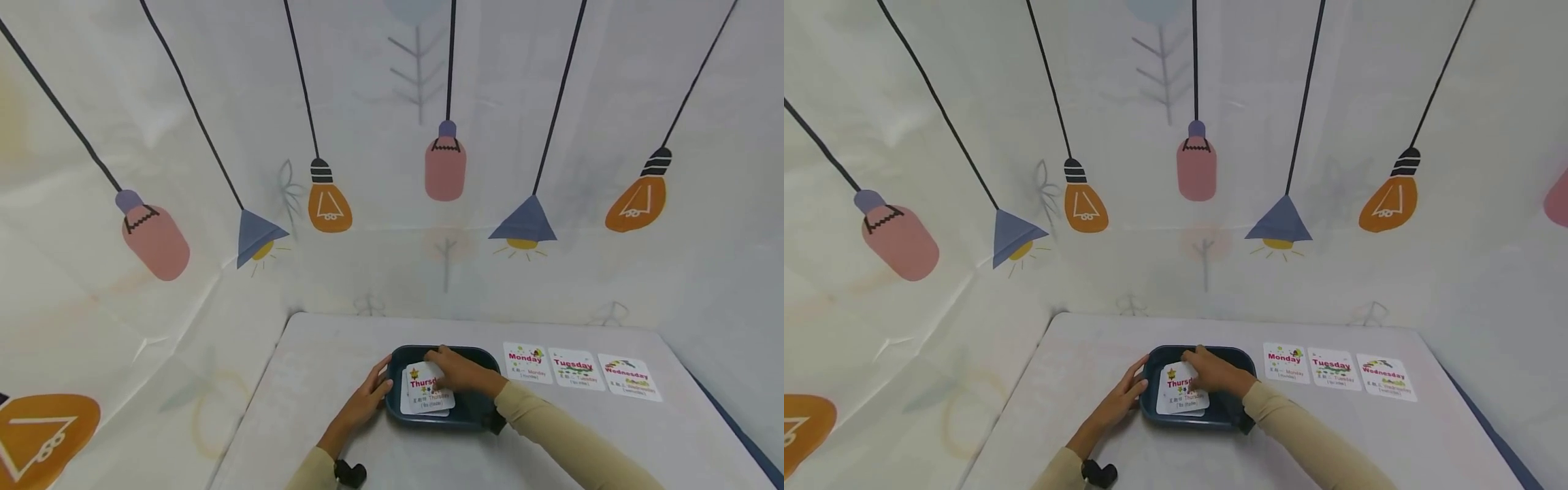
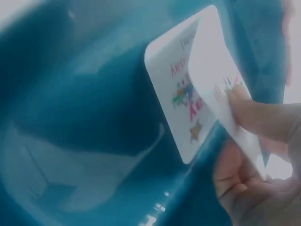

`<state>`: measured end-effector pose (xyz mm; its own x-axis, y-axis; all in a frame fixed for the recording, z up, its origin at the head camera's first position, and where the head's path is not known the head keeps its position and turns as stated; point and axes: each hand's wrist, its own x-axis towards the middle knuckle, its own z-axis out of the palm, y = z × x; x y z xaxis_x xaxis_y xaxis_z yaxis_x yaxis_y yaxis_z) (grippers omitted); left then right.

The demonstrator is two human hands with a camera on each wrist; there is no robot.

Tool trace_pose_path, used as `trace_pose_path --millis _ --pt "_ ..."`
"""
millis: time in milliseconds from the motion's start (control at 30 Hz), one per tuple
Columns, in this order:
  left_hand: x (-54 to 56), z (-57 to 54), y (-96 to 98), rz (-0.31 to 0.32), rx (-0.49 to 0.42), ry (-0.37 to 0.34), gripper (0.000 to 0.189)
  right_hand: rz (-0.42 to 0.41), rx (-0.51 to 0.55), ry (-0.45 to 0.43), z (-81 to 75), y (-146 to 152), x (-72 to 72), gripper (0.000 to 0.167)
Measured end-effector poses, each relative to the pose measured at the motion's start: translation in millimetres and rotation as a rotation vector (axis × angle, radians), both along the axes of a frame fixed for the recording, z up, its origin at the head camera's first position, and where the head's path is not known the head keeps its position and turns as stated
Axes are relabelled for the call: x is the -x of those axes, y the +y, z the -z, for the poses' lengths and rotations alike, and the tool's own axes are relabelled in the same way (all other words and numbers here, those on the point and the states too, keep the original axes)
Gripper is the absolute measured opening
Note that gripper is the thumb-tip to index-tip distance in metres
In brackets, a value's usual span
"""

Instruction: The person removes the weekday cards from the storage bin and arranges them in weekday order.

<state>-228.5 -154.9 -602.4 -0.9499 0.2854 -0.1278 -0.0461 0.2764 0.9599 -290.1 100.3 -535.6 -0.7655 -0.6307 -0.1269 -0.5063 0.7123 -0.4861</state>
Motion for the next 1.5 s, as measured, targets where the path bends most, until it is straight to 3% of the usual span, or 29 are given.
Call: trace_pose_path --millis 333,600,733,900,1233,1500 --pt "2.5 0.8 1.6 0.003 -0.018 -0.005 0.054 0.068 0.156 -0.081 5.1 13.2 -0.2 0.055" --pt "2.8 4.4 1.1 0.003 -0.003 0.006 0.054 0.084 0.275 0.001 6.0 34.5 -5.6 0.037" --pt "1.8 2.7 1.0 -0.005 0.014 0.014 0.054 0.113 0.359 -0.083 0.1 42.2 -8.8 0.043" --pt "1.2 2.3 2.0 -0.013 0.012 0.015 0.054 0.202 0.422 -0.148 -6.4 53.4 -14.7 0.050" --pt "-1.5 2.0 1.1 -0.022 0.016 0.016 0.056 0.403 0.523 -0.112 -17.9 98.7 -28.3 0.048" --pt "0.9 3.7 0.0 -0.015 0.049 0.020 0.055 0.479 0.641 -0.117 -19.9 149.4 -44.2 0.054"
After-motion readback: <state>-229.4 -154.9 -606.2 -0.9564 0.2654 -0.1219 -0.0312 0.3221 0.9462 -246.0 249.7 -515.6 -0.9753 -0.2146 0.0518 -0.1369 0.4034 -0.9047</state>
